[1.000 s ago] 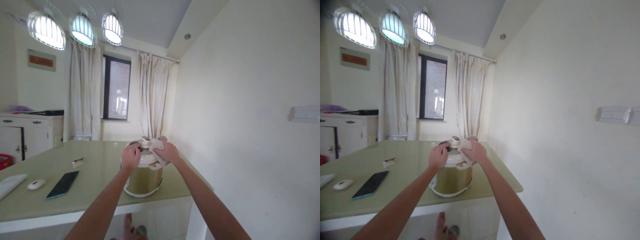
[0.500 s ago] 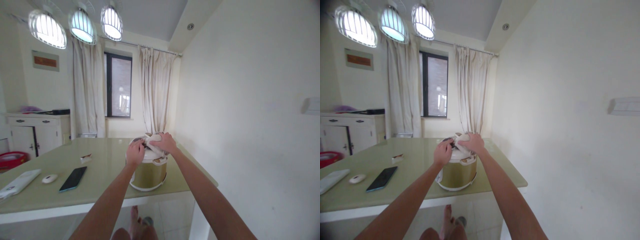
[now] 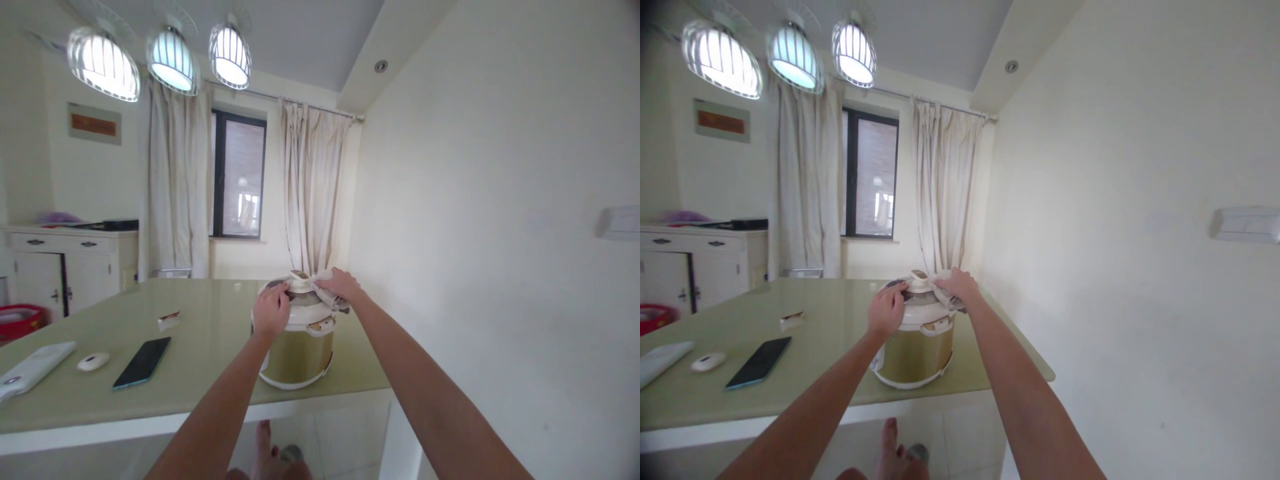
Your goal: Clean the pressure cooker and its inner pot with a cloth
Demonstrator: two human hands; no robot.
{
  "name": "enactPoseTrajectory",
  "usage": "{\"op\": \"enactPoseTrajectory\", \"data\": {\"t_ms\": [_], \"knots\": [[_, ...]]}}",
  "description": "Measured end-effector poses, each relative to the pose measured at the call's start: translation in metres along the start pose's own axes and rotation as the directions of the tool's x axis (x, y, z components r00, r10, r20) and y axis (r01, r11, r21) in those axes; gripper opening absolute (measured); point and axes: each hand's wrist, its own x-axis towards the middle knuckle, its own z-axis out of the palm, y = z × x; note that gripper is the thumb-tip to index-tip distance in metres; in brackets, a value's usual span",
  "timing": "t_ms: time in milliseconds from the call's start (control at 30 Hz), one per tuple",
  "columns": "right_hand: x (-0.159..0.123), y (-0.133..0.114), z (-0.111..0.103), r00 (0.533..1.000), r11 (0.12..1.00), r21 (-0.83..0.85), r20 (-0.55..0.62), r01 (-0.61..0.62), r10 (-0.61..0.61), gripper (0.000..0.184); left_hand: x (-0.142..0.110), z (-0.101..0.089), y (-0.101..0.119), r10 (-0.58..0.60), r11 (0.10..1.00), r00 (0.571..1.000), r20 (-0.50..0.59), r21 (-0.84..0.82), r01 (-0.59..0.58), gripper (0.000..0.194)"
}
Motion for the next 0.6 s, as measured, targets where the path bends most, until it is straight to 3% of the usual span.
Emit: {"op": "enactPoseTrajectory", "data": {"t_ms": [267, 467, 600], "knots": [[-0.017, -0.036, -0.019, 0.988, 0.975, -0.157, 0.049, 0.154, -0.148, 0.072, 0.0, 0.0, -0.001, 0.006, 1.0, 1.0, -0.013, -0.01, -0.006, 0.044], [-0.022, -0.056, -0.022, 0.956, 0.934, -0.213, 0.128, 0.287, -0.265, 0.083, 0.0, -0.001, -0.003, 0.009, 1.0, 1.0, -0.024, 0.002, -0.009, 0.045], [-0.02, -0.057, -0.023, 0.958, 0.945, -0.186, 0.155, 0.27, -0.243, 0.096, 0.001, -0.002, -0.002, 0.018, 1.0, 1.0, -0.021, -0.003, -0.018, 0.044]]}}
